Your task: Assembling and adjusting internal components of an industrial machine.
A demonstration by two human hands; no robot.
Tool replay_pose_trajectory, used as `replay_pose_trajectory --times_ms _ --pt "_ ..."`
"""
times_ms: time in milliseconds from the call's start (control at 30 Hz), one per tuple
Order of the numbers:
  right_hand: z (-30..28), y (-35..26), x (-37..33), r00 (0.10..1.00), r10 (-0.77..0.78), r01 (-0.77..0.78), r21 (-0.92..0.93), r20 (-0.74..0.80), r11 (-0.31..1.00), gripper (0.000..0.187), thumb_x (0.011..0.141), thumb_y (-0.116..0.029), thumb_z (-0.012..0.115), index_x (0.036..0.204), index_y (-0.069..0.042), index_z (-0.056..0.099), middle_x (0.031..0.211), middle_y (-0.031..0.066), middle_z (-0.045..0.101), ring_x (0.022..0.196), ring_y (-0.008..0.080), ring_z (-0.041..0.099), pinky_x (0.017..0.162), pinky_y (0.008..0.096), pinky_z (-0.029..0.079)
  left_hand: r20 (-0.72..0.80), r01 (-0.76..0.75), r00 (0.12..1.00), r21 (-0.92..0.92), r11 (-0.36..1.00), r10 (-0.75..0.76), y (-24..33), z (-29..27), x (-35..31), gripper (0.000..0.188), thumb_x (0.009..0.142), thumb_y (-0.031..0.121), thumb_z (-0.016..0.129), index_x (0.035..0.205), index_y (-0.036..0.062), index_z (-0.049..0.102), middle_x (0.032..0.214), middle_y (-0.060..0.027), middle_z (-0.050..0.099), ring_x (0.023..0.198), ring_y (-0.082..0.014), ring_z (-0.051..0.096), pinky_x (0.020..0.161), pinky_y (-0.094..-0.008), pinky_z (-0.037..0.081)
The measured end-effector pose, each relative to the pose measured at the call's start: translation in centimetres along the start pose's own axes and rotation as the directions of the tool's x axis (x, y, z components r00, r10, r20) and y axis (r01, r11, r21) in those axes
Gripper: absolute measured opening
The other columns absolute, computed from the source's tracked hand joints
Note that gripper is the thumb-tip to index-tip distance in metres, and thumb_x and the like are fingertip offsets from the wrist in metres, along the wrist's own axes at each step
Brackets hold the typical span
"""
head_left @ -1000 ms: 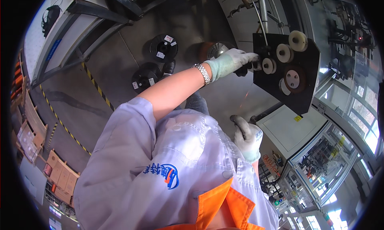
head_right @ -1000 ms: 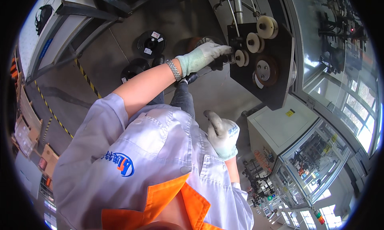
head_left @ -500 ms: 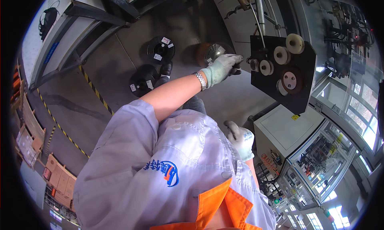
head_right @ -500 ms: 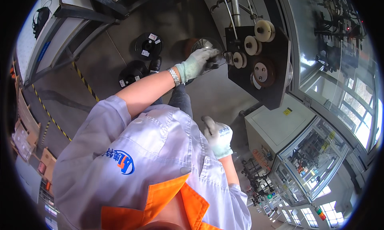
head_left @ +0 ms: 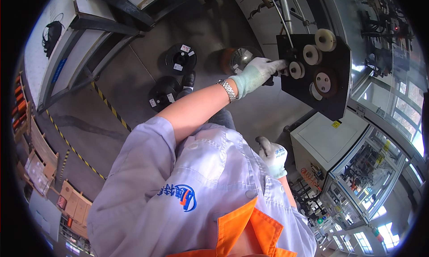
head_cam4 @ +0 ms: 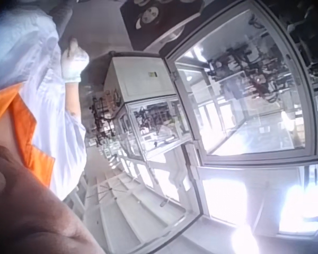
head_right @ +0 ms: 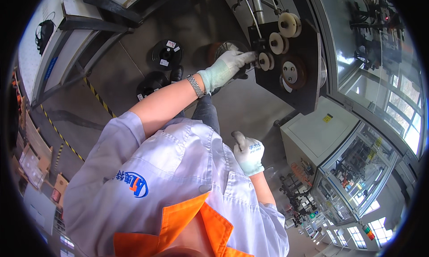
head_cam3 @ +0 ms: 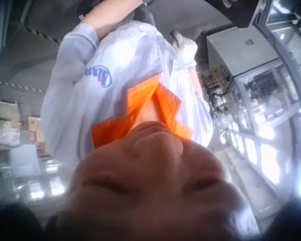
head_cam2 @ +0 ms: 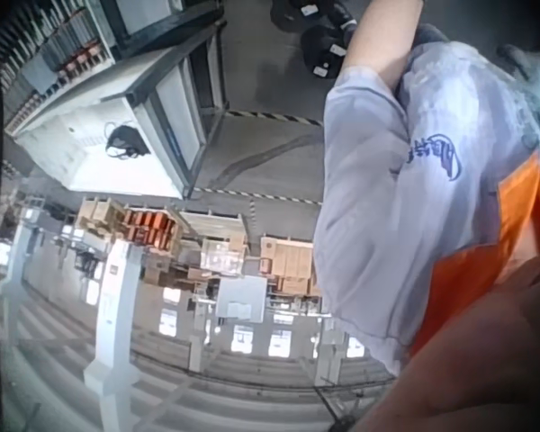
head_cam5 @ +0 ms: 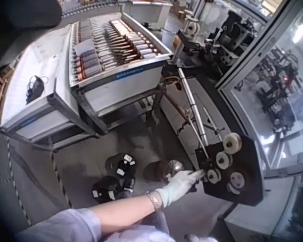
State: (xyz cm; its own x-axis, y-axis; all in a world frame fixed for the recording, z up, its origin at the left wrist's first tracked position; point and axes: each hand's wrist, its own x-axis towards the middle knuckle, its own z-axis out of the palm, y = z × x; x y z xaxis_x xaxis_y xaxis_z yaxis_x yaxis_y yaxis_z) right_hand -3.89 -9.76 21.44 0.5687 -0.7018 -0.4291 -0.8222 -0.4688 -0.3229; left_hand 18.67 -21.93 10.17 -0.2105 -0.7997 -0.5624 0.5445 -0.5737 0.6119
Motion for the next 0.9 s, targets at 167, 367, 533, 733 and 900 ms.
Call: replay_pose_trajectory --times_ms 167,367,533,733,900 --pt "-3.0 -2.9 -0.3 0.991 -0.104 0.101 0.039 0.089 0.994 0.028 0.072 -0.002 0.061 0.098 -0.010 0.068 0.067 0.0124 0.064 0.062 0.0331 0.064 0.059 0.0440 0.050 0.094 -0.134 0.987 0.050 0.990 0.129 -0.5 -1.0 0.3 0.044 0.089 0.019 0.070 0.128 0.0032 0.060 0.104 -0.0056 0.063 0.090 -0.0159 0.062 0.073 -0.0292 0.057" --pt "1.9 2.1 -2.2 0.987 0.027 -0.032 -0.028 -0.157 0.999 0.024 0.076 0.000 0.060 0.096 -0.010 0.068 0.070 0.0127 0.067 0.062 0.0337 0.065 0.058 0.0426 0.051 0.147 -0.251 0.961 0.118 0.961 0.233 -1.0 -1.2 0.6 0.068 0.073 0.002 0.077 0.137 0.0050 0.053 0.116 -0.0141 0.066 0.098 -0.0255 0.066 0.084 -0.0316 0.056" --pt "2.0 1.9 -2.2 0.995 0.076 -0.075 0.014 -0.066 0.997 0.023 0.081 -0.003 0.058 0.101 -0.008 0.069 0.080 0.0149 0.071 0.069 0.0322 0.069 0.062 0.0408 0.053 0.190 -0.329 0.935 0.153 0.932 0.299 -0.8 -1.6 0.6 0.055 0.082 0.010 0.075 0.133 0.0047 0.056 0.105 -0.0110 0.067 0.089 -0.0226 0.066 0.082 -0.0320 0.057" --pt "-5.2 -0.8 -4.6 0.932 0.305 -0.216 0.374 -0.197 0.902 0.020 0.079 0.001 0.055 0.093 0.002 0.069 0.070 0.0074 0.063 0.061 0.0138 0.059 0.060 0.0292 0.048 0.033 -0.012 0.999 -0.324 0.946 0.024 -3.5 -2.7 1.5 0.028 0.099 0.031 0.060 0.110 0.0057 0.069 0.088 -0.0001 0.060 0.076 -0.0101 0.060 0.074 -0.0284 0.059" --pt "-10.5 -5.4 -1.4 0.885 0.346 -0.157 0.500 -0.311 0.852 0.030 0.090 -0.004 0.049 0.112 0.006 0.067 0.074 0.0016 0.061 0.057 0.0051 0.049 0.053 0.0233 0.038 -0.063 -0.114 0.993 -0.274 0.955 0.100 -3.9 -3.4 1.4 0.022 0.097 0.023 0.062 0.106 0.0039 0.065 0.084 -0.0023 0.061 0.069 -0.0096 0.059 0.064 -0.0276 0.054"
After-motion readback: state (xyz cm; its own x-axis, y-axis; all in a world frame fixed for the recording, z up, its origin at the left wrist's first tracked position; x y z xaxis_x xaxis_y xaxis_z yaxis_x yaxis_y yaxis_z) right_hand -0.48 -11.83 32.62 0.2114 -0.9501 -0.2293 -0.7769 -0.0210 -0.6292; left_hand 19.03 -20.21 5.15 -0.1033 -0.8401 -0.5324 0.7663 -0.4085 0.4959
